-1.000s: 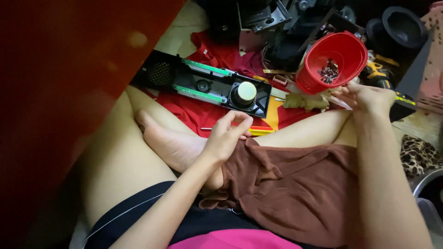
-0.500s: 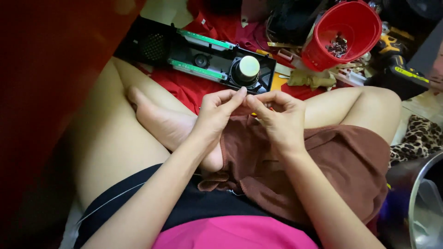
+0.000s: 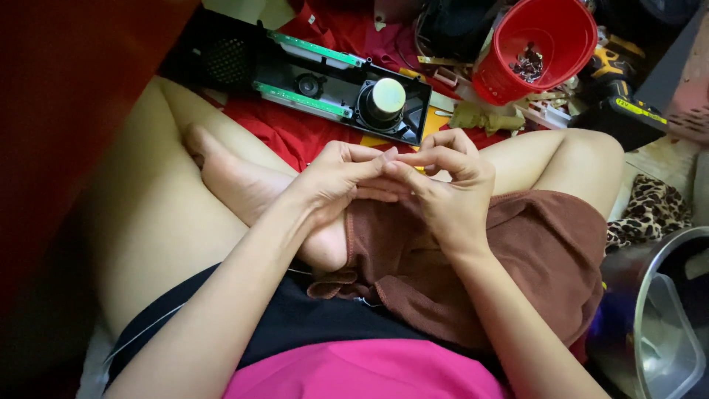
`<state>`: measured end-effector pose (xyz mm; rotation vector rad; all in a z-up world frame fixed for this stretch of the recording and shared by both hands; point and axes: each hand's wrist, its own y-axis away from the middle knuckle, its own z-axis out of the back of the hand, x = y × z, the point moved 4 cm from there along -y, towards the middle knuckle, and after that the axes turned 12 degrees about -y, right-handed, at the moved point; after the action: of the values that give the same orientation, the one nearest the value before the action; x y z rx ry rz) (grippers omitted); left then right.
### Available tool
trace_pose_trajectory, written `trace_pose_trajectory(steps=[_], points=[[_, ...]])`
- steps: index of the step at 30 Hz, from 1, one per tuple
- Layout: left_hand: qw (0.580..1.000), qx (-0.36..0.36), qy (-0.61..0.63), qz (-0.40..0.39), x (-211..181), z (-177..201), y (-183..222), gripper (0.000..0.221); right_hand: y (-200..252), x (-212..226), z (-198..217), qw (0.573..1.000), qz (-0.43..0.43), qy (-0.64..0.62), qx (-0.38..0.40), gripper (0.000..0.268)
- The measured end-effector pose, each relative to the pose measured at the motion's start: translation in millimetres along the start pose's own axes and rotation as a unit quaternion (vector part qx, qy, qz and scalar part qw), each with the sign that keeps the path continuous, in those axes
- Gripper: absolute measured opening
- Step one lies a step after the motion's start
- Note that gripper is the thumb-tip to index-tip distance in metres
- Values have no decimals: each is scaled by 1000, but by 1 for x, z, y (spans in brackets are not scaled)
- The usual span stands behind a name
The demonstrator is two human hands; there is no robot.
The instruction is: Installing a speaker unit into a housing by fastening screws with a screwdriver.
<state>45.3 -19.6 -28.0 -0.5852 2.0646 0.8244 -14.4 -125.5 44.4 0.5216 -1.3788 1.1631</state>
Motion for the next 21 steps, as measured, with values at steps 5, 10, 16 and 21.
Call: trace_pose_trajectory(steps=[5, 10, 16, 21], points=[[999, 17, 32, -5, -1, 4, 1, 30, -5, 10, -2, 998, 43, 42, 29, 18], [998, 7, 54, -13, 6, 8, -7, 29, -6, 23, -7, 989, 115, 71, 63, 13], [997, -10, 48, -66, 5, 6, -8, 30, -3, 31, -12, 959, 222, 144, 97, 10], [997, -60, 35, -38, 4, 3, -7, 31, 1, 27, -11, 968, 192, 124, 107, 11]])
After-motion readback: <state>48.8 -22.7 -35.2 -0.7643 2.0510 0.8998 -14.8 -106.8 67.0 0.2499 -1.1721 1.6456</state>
